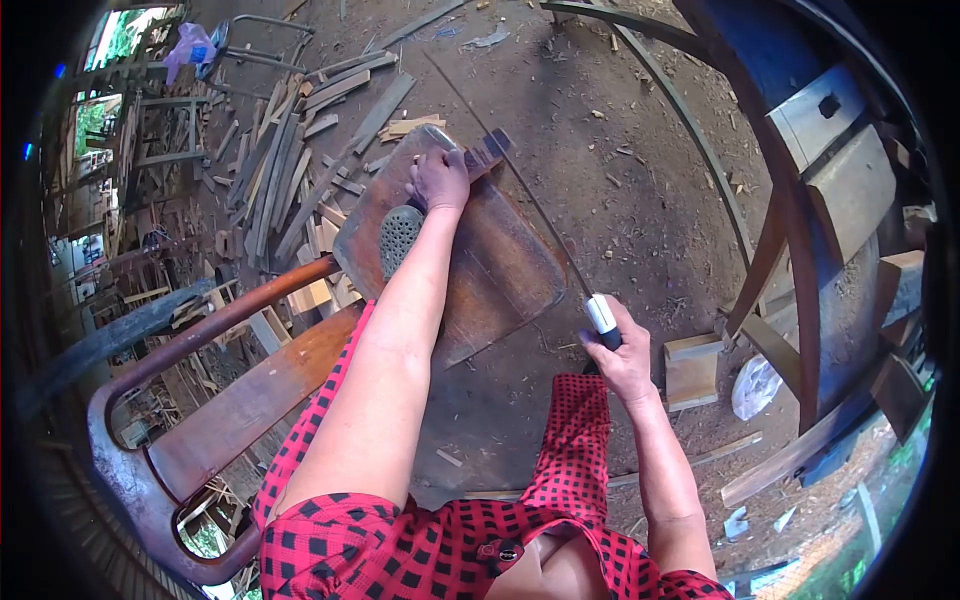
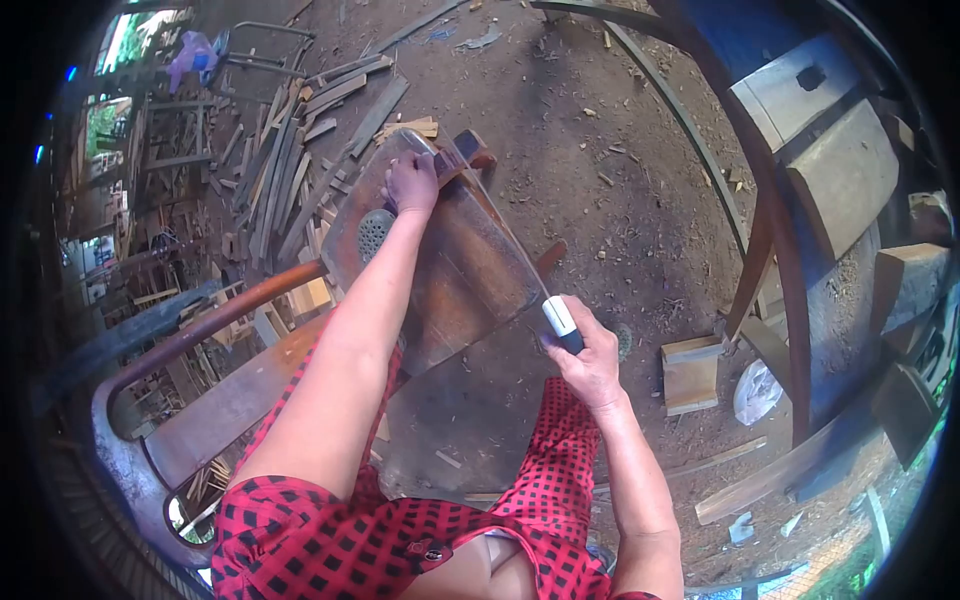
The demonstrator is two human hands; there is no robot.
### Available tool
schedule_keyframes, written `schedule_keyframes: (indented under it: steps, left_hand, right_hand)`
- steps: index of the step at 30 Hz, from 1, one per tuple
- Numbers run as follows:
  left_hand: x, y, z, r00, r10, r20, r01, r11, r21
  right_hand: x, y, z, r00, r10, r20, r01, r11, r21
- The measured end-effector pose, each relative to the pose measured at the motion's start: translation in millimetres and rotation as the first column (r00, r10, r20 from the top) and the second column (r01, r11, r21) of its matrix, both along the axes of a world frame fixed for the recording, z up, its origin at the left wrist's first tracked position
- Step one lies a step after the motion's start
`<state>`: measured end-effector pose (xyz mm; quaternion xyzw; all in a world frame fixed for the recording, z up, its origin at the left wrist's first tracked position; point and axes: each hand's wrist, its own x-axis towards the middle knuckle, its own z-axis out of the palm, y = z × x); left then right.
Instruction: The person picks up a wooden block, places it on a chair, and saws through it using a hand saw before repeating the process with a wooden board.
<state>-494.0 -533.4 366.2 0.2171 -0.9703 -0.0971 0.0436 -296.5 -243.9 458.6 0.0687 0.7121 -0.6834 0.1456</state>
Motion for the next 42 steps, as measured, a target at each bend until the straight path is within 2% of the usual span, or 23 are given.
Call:
schedule_keyframes:
  steps: [2,5,9,12,14,20,21,23,30,32,33,35,39,42]
  left_hand:
    - [-5,8,0,0.996,0.082,0.033,-0.079,0.995,-0.068]
    - [-5,14,4,0.992,0.125,0.023,-0.125,0.992,-0.018]
    - [-5,9,3,0.994,0.105,0.038,-0.104,0.994,-0.016]
    - [-7,11,3,0.995,0.095,0.018,-0.093,0.992,-0.079]
    - [-8,12,7,0.987,0.118,0.110,-0.114,0.993,-0.044]
    - [-7,14,7,0.988,0.138,0.074,-0.135,0.990,-0.044]
    - [-8,13,4,0.988,0.136,0.075,-0.133,0.990,-0.046]
    - [-9,11,2,0.989,0.132,0.065,-0.126,0.989,-0.082]
    - [-9,16,8,0.990,0.131,0.047,-0.129,0.990,-0.049]
    - [-9,17,9,0.988,0.139,0.066,-0.135,0.989,-0.060]
    - [-9,17,7,0.988,0.139,0.066,-0.135,0.989,-0.060]
    - [-10,17,9,0.988,0.134,0.081,-0.129,0.989,-0.067]
    - [-12,18,7,0.981,0.154,0.116,-0.148,0.987,-0.058]
    - [-12,13,-2,0.986,0.146,0.084,-0.137,0.985,-0.101]
  right_hand:
    - [1,-1,-6,0.999,0.047,-0.027,-0.045,0.996,0.078]
    - [-1,-3,-15,0.995,0.076,-0.058,-0.068,0.989,0.134]
    - [-10,-4,-20,0.992,0.109,-0.065,-0.101,0.987,0.124]
    - [-13,-2,-21,0.988,0.119,-0.100,-0.102,0.982,0.159]
    - [-12,-1,-25,0.980,0.151,-0.131,-0.120,0.968,0.220]
    - [-7,3,-30,0.961,0.176,-0.214,-0.108,0.949,0.298]
    - [-6,4,-29,0.961,0.174,-0.213,-0.106,0.949,0.296]
    - [-4,8,-26,0.976,0.204,-0.074,-0.173,0.938,0.300]
    - [4,14,-30,0.977,0.195,-0.090,-0.156,0.933,0.324]
    - [10,15,-37,0.960,0.190,-0.204,-0.113,0.934,0.338]
    - [12,16,-37,0.960,0.190,-0.204,-0.113,0.934,0.339]
    - [12,17,-31,0.977,0.198,-0.083,-0.160,0.930,0.330]
    - [5,10,-23,0.974,0.210,-0.087,-0.157,0.900,0.406]
    - [0,4,-19,0.967,0.256,0.012,-0.237,0.873,0.426]
